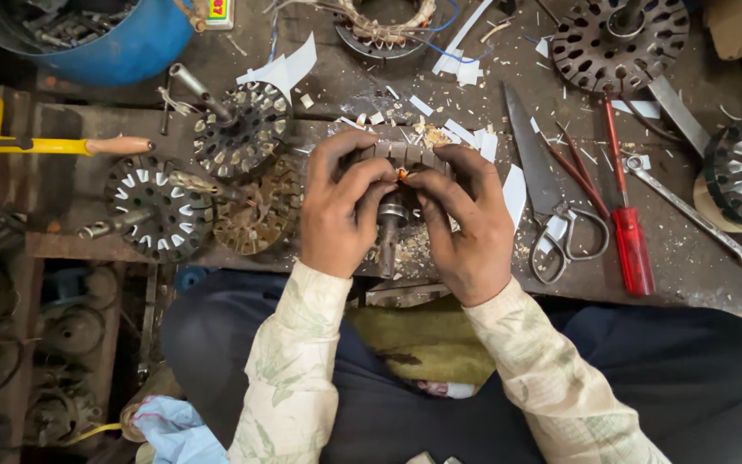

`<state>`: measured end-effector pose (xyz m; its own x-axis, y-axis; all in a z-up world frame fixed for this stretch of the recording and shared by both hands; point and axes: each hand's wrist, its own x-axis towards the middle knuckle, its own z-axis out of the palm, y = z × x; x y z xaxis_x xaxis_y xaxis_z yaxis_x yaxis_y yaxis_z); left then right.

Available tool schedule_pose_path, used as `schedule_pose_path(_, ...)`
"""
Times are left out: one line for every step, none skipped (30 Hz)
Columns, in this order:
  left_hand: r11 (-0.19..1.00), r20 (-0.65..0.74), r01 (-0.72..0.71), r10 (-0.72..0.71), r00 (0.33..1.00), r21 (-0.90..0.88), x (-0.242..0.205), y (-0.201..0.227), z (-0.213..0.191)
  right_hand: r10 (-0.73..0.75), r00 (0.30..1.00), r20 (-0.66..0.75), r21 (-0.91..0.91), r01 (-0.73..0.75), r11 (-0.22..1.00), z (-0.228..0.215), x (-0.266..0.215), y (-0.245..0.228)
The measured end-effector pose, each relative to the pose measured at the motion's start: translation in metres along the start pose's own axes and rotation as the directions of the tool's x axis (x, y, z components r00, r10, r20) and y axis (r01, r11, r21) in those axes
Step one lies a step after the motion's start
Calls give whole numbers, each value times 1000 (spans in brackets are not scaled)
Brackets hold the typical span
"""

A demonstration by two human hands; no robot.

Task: The person sits at a cluttered workbench and assembles a motor rotor by inserting small white insulating strips into the slots of a copper-wound component. They use scissors to cut the strips to size and a hammer to tap them into place, repeating the process for multiple slots.

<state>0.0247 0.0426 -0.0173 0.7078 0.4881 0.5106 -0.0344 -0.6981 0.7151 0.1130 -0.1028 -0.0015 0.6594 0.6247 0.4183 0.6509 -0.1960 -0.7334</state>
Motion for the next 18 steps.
schedule_pose_path(1000, 4, -9, 9, 1000, 10, 0, 0, 1, 8, 1000, -2, 7, -8, 1000, 0, 0, 0)
schedule_pose_path(1000, 6, -18, 18, 1000, 22, -1, 0, 3, 15, 1000, -3, 15, -15, 1000, -1, 1, 1)
schedule_pose_path(999, 8, -27, 27, 1000, 34, -1, -1, 5, 21, 1000, -5, 23, -21, 1000, -1, 2, 1)
schedule_pose_path(998, 9, -45, 45, 999, 46, -1, -2, 6, 25, 1000, -5, 26, -25, 999, -1, 1, 1)
schedule_pose_path(996, 9, -63, 63, 998, 59, -2, -3, 8, 29, 1000, -5, 29, -29, 999, -1, 1, 1)
schedule_pose_path(994, 11, -81, 80, 997, 71, -3, -4, 9, 33, 999, -6, 33, -33, 999, -1, -1, 1)
schedule_pose_path(996, 10, -67, 66, 998, 63, -4, -5, 10, 28, 1000, -2, 30, -28, 999, -1, -2, 1)
schedule_pose_path(997, 6, -59, 59, 998, 57, -4, -7, 10, 17, 1000, -2, 28, -17, 999, 0, 0, 2)
schedule_pose_path(997, 1, -51, 51, 999, 50, -5, -7, 10, 6, 1000, -2, 26, -6, 1000, -1, 0, 1)
schedule_pose_path(997, 6, -56, 56, 998, 47, -3, -8, 10, -3, 1000, 5, 40, 3, 999, -3, 3, 1)
schedule_pose_path(997, 10, -60, 60, 998, 44, -3, -8, 9, -13, 1000, 12, 53, 12, 999, -5, 5, 0)
schedule_pose_path(998, 20, -60, 59, 998, 33, -4, -8, 10, -14, 1000, 22, 60, 13, 998, -11, 4, -1)
schedule_pose_path(997, 8, -56, 56, 998, 46, -5, -8, 10, -26, 999, 34, 71, 23, 997, -19, 2, -2)
schedule_pose_path(997, -4, -55, 55, 998, 57, -5, -8, 9, -37, 998, 44, 79, 33, 996, -29, 1, -4)
schedule_pose_path(996, -15, -53, 54, 998, 67, -4, -7, 9, -48, 997, 55, 87, 43, 995, -39, -1, -5)
schedule_pose_path(997, -21, -51, 52, 998, 53, -3, -6, 9, -37, 999, 35, 40, 36, 999, -52, -2, -6)
schedule_pose_path(998, -27, -49, 50, 998, 40, -2, -5, 8, -26, 1000, 14, -7, 26, 1000, -67, -3, -6)
schedule_pose_path(999, -33, -36, 37, 999, 29, -6, -2, 6, 46, 999, 18, -15, -46, 999, -83, -5, -4)
